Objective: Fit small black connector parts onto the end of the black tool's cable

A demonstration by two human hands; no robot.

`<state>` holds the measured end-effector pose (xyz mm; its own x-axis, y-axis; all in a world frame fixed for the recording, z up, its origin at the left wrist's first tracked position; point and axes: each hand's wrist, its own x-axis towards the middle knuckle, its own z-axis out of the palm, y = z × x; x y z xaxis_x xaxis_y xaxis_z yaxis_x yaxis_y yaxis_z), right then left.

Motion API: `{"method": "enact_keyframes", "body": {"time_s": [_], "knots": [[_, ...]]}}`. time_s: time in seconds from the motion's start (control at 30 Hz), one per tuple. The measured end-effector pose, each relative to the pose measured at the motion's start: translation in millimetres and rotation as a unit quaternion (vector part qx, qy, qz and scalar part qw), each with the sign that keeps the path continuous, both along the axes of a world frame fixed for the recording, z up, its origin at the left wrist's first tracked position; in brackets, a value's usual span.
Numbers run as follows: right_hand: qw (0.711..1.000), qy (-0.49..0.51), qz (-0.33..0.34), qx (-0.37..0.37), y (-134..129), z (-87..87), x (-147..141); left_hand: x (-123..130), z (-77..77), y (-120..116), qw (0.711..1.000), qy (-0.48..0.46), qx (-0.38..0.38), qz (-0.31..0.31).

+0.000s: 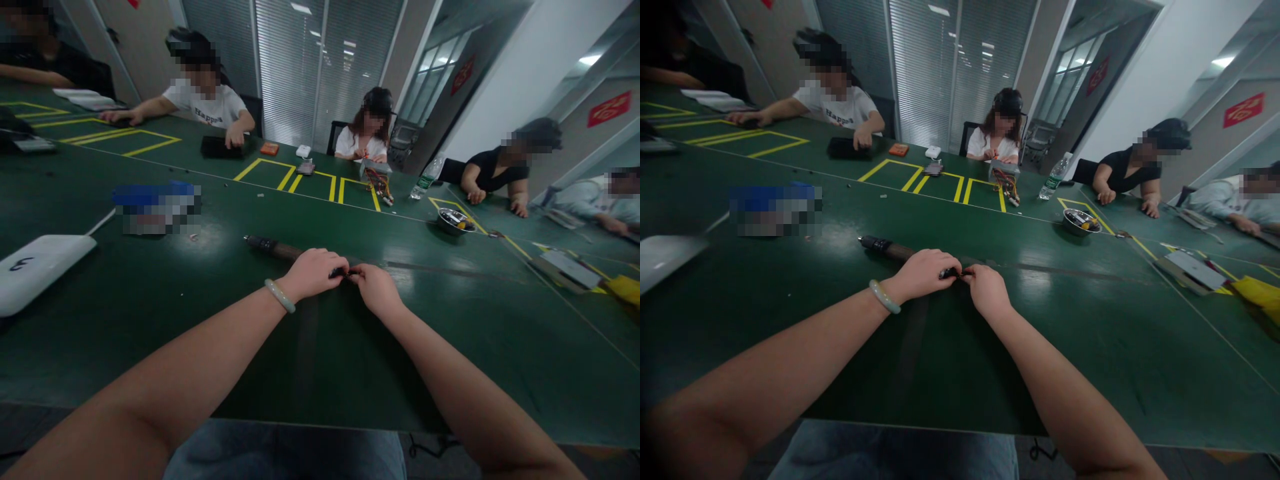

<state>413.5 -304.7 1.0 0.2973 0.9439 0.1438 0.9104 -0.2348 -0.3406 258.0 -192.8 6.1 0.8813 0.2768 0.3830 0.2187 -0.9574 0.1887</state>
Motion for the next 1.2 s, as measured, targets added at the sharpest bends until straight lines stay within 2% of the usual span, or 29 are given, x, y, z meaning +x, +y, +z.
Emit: {"method": "enact_keyframes", "body": {"time_s": [0.17, 0.33, 0.5, 0.73, 0.87, 0.97, 1.03, 1.2], "knots": [[1.0, 0.0, -0.018, -0.01, 1, 1.0, -2, -1, 0.6, -4, 0.999, -0.002, -0.001, 0.035], [1.0, 0.01, -0.027, -0.008, 3, 2.9, -5, -3, 0.8, -7, 0.999, -0.016, -0.014, 0.039], [1.0, 0.006, -0.03, -0.007, 4, 4.0, -6, -6, 5.2, -6, 0.994, -0.102, -0.028, 0.018], [0.998, 0.02, -0.053, -0.021, 7, 5.5, -2, -27, 11.1, 16, 0.964, -0.241, -0.061, 0.096], [0.995, 0.011, -0.092, -0.048, -4, 11.8, 29, -41, 10.0, 37, 0.929, -0.325, -0.077, 0.158], [0.988, -0.003, -0.136, -0.067, -35, 14.9, 75, -46, 7.3, 47, 0.905, -0.37, -0.091, 0.191], [0.979, -0.01, -0.187, -0.079, -69, 15.1, 114, -46, 5.5, 51, 0.898, -0.38, -0.099, 0.199], [0.933, 0.017, -0.339, -0.119, -193, 18.8, 212, -40, 3.7, 50, 0.906, -0.357, -0.121, 0.192]]}}
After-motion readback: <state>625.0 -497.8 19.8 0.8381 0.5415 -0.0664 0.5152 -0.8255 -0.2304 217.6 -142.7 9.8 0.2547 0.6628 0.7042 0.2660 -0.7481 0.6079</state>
